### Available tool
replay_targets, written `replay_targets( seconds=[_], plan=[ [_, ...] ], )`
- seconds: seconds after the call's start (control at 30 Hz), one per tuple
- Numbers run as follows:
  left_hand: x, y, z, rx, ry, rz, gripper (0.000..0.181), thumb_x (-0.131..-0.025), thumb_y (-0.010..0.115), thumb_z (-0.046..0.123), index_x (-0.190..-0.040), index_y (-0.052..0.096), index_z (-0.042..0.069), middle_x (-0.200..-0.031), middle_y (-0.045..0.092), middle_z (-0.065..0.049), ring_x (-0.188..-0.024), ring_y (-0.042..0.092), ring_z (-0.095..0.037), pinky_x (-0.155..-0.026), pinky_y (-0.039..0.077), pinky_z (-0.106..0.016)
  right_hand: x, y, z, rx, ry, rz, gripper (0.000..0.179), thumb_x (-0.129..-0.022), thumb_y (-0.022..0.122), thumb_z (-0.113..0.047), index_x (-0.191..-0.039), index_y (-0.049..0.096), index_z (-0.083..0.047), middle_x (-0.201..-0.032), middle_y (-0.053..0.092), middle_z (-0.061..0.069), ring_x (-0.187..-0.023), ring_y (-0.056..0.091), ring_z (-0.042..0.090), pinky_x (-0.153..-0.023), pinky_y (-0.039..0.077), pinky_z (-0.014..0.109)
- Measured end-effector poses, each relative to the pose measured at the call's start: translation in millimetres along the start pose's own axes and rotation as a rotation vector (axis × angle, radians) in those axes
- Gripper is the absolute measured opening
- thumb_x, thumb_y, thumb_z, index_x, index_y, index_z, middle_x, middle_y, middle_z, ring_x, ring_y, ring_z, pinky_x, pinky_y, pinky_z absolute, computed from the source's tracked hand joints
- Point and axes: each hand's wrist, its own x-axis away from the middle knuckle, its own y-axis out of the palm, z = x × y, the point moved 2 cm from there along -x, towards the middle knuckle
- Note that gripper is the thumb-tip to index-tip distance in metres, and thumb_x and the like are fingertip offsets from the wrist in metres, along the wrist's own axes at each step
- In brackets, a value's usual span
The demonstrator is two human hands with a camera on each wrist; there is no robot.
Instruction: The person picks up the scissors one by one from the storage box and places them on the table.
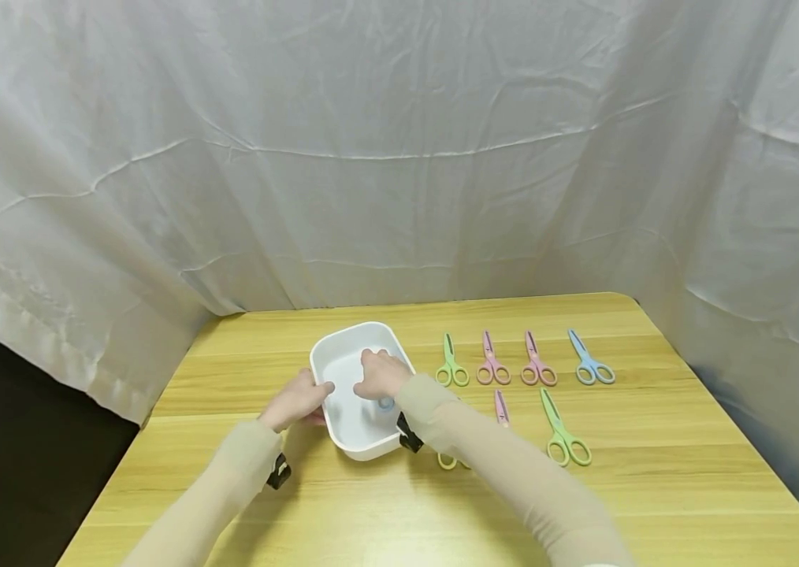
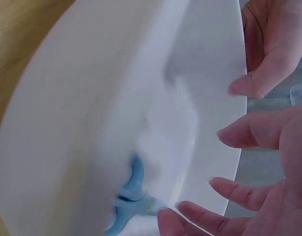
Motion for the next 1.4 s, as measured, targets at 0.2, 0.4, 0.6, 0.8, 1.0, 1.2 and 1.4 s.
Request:
replay_targets(
  seconds=[0.2,0.4,0.6,0.8,1.0,1.2,1.4],
  plan=[
    [-15.5,-1.9,-0.7,-0.273,-0.060,0.163,0.069,-0.096,0.055,0.029,-0.144,0.029,-0.014,-0.100,0.065,-0.023,-0.064,0.070,-0.026,-0.058,0.060,-0.033,-2.5,-3.0,-0.7,0.022,0.048,-0.039,0.063,-0.089,0.070,-0.028,-0.142,0.048,-0.004,-0.135,0.059,0.019,-0.117,0.059,0.028,-0.107,0.051,0.045],
    [-25.4,2.1,-0.9,-0.450,-0.106,0.214,0.076,-0.096,0.053,0.028,-0.148,0.021,-0.017,-0.098,0.066,-0.027,-0.066,0.067,-0.027,-0.057,0.054,-0.028,-1.8,-5.6,-7.0,0.062,0.055,-0.091,0.069,-0.090,0.068,-0.027,-0.149,0.042,-0.003,-0.148,0.052,0.020,-0.141,0.046,0.036,-0.119,0.040,0.046],
    [-27.1,7.6,-4.0,-0.399,-0.159,0.211,0.078,-0.095,0.048,0.019,-0.154,0.008,-0.014,-0.089,0.063,-0.022,-0.056,0.065,-0.022,-0.047,0.051,-0.026,-4.6,-7.3,-9.0,0.090,0.089,-0.128,0.070,-0.091,0.066,-0.027,-0.151,0.039,-0.004,-0.149,0.052,0.020,-0.136,0.051,0.033,-0.117,0.044,0.044],
    [-28.4,8.3,-4.2,-0.381,-0.180,0.211,0.078,-0.096,0.047,0.017,-0.155,0.006,-0.011,-0.086,0.062,-0.019,-0.052,0.063,-0.019,-0.042,0.048,-0.023,-9.4,-10.1,-8.0,0.066,0.125,-0.154,0.070,-0.091,0.066,-0.024,-0.152,0.038,-0.004,-0.150,0.051,0.019,-0.133,0.055,0.030,-0.117,0.044,0.043],
    [-29.9,10.5,-6.1,-0.380,-0.183,0.205,0.078,-0.097,0.046,0.017,-0.156,0.004,-0.011,-0.088,0.061,-0.022,-0.051,0.063,-0.020,-0.040,0.048,-0.023,-9.1,-7.3,-8.9,0.146,0.141,-0.172,0.071,-0.090,0.067,-0.021,-0.153,0.038,-0.006,-0.151,0.051,0.017,-0.134,0.053,0.031,-0.119,0.041,0.042],
    [-29.5,10.5,-6.5,-0.403,-0.176,0.200,0.079,-0.096,0.045,0.017,-0.156,0.002,-0.011,-0.077,0.061,-0.017,-0.048,0.062,-0.019,-0.039,0.044,-0.021,-3.5,-6.0,-11.5,0.155,0.173,-0.215,0.076,-0.086,0.070,-0.012,-0.154,0.036,-0.009,-0.150,0.051,0.017,-0.123,0.057,0.027,-0.107,0.051,0.039],
    [-28.4,8.7,-5.9,-0.405,-0.175,0.202,0.079,-0.096,0.046,0.018,-0.156,0.003,-0.011,-0.075,0.061,-0.016,-0.048,0.062,-0.019,-0.041,0.045,-0.023,2.2,-12.0,-14.6,0.148,0.209,-0.274,0.087,-0.080,0.068,0.001,-0.157,0.029,-0.012,-0.152,0.047,0.017,-0.120,0.051,0.026,-0.098,0.052,0.035]
  ],
)
